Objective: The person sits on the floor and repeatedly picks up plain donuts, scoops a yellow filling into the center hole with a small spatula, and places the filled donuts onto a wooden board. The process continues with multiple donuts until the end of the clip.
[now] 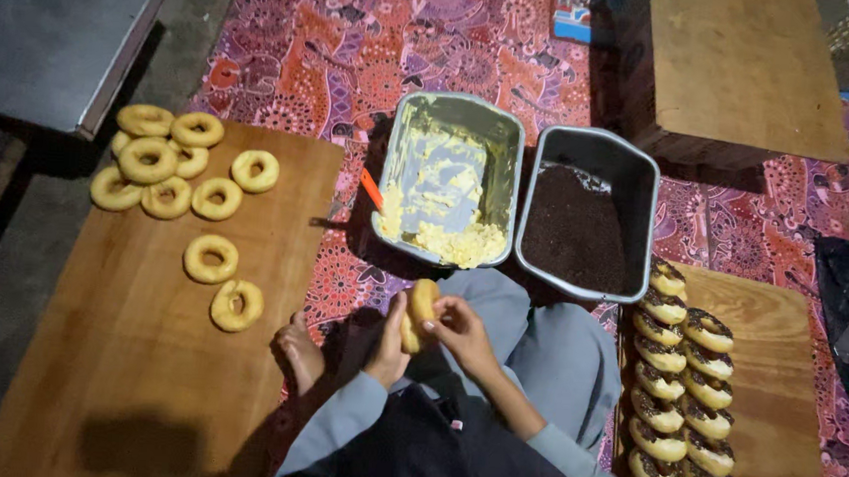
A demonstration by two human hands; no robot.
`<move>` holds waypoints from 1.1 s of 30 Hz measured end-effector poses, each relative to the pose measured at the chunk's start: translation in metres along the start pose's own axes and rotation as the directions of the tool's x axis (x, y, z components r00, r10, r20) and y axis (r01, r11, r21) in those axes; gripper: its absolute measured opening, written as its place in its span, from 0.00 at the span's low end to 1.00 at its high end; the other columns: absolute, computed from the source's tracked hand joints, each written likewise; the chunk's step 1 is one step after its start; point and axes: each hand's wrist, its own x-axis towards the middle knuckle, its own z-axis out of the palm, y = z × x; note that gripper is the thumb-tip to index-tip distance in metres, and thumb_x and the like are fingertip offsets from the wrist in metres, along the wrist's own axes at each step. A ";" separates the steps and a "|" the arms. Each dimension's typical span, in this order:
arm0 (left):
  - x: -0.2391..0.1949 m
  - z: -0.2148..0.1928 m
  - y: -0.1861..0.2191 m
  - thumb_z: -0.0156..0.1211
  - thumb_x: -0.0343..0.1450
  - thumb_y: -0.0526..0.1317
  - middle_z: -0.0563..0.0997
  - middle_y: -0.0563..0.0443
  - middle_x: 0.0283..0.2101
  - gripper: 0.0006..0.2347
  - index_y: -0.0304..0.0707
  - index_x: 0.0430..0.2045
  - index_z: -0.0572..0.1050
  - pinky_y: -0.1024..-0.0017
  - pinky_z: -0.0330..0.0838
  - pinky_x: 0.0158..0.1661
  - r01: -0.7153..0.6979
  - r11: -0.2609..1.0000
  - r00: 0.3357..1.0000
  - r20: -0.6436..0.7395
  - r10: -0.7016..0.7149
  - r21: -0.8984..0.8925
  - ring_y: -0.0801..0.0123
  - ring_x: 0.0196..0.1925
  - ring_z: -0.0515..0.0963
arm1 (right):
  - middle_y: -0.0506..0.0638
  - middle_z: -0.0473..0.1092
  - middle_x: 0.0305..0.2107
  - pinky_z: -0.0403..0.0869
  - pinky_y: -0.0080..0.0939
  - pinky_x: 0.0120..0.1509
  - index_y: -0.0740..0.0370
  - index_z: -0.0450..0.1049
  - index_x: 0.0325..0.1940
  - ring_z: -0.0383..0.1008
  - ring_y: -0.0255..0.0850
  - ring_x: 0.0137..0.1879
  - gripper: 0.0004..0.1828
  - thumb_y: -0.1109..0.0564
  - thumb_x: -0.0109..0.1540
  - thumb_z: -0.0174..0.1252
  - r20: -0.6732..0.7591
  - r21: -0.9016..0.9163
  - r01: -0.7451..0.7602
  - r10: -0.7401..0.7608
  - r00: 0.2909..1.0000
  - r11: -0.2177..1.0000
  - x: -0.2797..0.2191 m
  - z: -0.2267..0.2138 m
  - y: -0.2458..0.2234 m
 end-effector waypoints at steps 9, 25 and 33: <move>0.030 -0.050 0.011 0.47 0.71 0.64 0.79 0.49 0.50 0.24 0.48 0.49 0.73 0.40 0.74 0.50 0.097 0.959 0.929 -0.320 -0.183 -0.268 0.54 0.52 0.79 | 0.59 0.77 0.41 0.75 0.48 0.53 0.56 0.82 0.52 0.76 0.54 0.46 0.16 0.56 0.59 0.65 0.090 -0.916 0.060 0.057 0.994 0.398 0.166 -0.059 -0.045; 0.082 -0.080 -0.004 0.46 0.74 0.54 0.79 0.50 0.35 0.18 0.39 0.37 0.76 0.60 0.77 0.47 -0.135 0.919 0.965 -0.259 0.038 -0.370 0.64 0.39 0.80 | 0.57 0.76 0.45 0.75 0.51 0.57 0.56 0.81 0.52 0.75 0.52 0.51 0.17 0.58 0.58 0.67 0.161 -0.808 0.207 -0.131 0.978 0.552 0.127 -0.026 -0.060; 0.081 -0.075 -0.004 0.44 0.75 0.49 0.81 0.44 0.45 0.19 0.32 0.46 0.75 0.58 0.76 0.53 -0.241 0.927 0.944 -0.290 0.155 -0.289 0.59 0.48 0.81 | 0.57 0.75 0.44 0.73 0.53 0.58 0.58 0.82 0.51 0.74 0.54 0.53 0.17 0.57 0.58 0.65 0.179 -0.851 0.276 -0.248 0.952 0.446 0.115 -0.014 -0.062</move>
